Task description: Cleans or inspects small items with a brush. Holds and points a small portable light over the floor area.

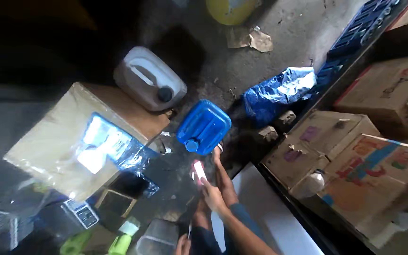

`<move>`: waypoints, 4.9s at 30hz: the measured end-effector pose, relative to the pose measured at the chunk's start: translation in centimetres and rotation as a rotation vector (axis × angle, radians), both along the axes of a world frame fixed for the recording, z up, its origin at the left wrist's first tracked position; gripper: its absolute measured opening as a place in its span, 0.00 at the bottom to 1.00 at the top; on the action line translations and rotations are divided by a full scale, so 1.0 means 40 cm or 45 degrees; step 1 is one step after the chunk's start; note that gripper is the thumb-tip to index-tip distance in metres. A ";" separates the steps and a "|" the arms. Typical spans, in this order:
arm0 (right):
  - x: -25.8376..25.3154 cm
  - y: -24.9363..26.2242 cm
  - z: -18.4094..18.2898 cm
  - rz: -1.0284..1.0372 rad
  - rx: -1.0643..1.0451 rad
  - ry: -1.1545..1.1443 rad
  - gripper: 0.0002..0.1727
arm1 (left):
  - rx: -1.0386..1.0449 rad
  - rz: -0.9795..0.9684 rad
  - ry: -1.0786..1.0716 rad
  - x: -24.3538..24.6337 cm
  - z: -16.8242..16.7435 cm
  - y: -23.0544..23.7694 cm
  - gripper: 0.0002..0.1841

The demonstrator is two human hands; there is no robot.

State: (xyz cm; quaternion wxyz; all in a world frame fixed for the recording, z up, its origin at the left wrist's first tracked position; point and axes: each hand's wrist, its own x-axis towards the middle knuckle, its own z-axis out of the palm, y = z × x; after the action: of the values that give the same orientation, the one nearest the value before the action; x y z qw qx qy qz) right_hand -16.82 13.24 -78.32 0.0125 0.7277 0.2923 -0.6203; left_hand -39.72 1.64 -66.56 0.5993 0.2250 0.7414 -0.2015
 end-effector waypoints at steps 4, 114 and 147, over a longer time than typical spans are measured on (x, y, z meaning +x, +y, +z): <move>0.200 0.178 -0.002 -0.281 0.532 -0.270 0.31 | 0.158 0.148 -0.083 0.059 -0.032 0.023 0.24; 0.079 0.617 -0.141 0.254 0.463 -0.403 0.34 | 0.175 0.300 -0.119 -0.143 -0.220 0.044 0.24; -0.045 0.259 0.017 -0.151 0.436 0.067 0.30 | 0.019 0.513 -0.140 -0.112 -0.176 -0.069 0.23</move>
State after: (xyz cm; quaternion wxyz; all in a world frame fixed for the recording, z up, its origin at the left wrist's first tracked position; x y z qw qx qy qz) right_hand -18.64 23.59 -77.62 -0.1557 0.7188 0.3503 -0.5800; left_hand -44.20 -1.13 -73.60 0.6654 0.0872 0.7390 -0.0593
